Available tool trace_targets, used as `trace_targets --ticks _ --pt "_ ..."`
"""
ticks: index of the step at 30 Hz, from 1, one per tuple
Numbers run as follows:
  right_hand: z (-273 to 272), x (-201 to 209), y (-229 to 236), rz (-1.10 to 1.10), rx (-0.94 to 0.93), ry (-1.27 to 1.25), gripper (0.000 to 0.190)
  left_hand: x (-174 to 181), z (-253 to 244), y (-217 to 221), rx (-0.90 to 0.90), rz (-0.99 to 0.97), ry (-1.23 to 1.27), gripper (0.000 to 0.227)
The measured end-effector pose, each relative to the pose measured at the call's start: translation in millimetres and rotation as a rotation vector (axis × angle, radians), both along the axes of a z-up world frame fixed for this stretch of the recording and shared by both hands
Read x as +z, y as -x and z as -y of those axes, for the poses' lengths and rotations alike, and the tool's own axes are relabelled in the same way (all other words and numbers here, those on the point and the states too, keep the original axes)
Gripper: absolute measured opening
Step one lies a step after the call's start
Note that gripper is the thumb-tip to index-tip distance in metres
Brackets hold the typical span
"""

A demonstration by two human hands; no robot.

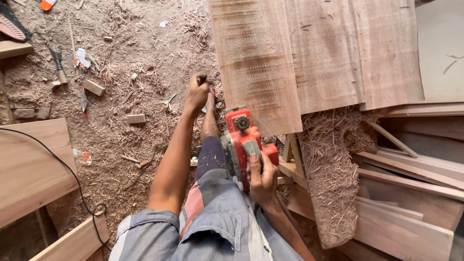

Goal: The person uses a power sander to smooth the surface of a wooden board, moving the tool across the surface and later wiping away sawdust by hand.

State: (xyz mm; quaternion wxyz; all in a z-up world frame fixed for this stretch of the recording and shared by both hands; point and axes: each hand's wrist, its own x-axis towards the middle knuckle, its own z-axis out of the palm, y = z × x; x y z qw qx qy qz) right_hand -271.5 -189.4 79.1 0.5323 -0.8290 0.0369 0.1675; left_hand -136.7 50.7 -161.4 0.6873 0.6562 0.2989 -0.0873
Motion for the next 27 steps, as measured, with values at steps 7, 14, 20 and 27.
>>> trace_targets --ticks 7,14,20,27 --pt "-35 -15 -51 0.029 -0.065 -0.018 0.044 38 -9 48 -0.098 -0.149 -0.097 0.050" --pt "-82 -48 -152 0.072 -0.100 -0.068 0.046 51 21 76 -0.006 0.026 0.013 0.039" --pt "-127 -81 -250 0.166 -0.095 0.014 0.055 83 68 94 0.064 0.485 -0.125 0.035" --pt "-182 -104 -353 0.047 -0.112 -0.066 0.053 83 57 73 -0.841 0.048 0.233 0.043"
